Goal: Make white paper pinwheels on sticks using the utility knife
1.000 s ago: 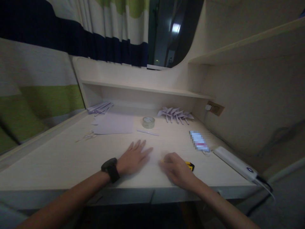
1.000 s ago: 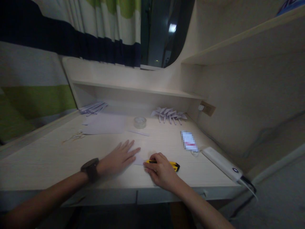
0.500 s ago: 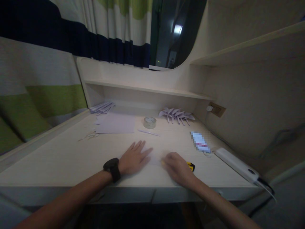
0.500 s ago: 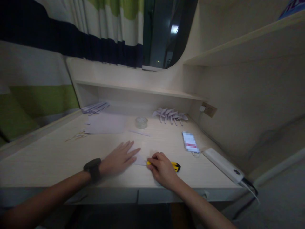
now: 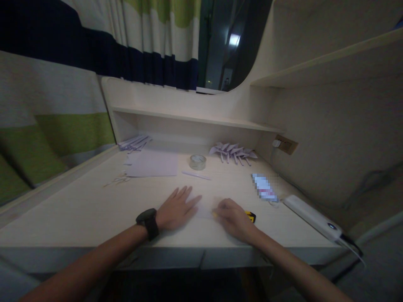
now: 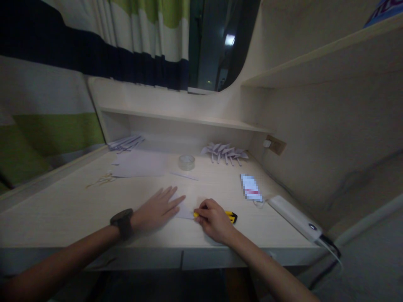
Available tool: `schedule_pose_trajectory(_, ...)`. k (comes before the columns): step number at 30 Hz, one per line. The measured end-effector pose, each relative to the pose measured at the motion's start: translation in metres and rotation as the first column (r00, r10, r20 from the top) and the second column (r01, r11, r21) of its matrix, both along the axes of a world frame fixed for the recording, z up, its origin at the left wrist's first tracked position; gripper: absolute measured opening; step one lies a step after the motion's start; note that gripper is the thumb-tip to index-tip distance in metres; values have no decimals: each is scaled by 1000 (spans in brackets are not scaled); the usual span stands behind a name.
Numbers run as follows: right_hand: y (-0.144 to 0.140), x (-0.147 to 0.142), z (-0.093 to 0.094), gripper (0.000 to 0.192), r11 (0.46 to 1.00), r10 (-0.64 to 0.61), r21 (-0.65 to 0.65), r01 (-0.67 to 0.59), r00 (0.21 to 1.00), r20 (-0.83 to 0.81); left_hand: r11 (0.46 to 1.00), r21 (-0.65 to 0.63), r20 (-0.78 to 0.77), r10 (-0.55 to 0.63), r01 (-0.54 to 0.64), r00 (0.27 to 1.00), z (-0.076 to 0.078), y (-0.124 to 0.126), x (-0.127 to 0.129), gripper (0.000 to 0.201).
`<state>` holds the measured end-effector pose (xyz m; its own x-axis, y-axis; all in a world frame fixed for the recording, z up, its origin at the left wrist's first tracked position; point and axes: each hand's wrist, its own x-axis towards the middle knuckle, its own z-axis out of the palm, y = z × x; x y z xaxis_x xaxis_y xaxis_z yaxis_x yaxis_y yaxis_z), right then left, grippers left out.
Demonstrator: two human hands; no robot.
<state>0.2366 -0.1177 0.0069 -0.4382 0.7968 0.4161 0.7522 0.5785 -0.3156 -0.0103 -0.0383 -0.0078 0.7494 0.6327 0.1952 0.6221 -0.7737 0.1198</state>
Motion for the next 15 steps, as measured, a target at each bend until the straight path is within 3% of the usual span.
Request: schedule_pose_trajectory(15,10,7,2,13,996,85,10,-85,996,-10,1000,25,5,-1,1,1000,1,-1,0,52)
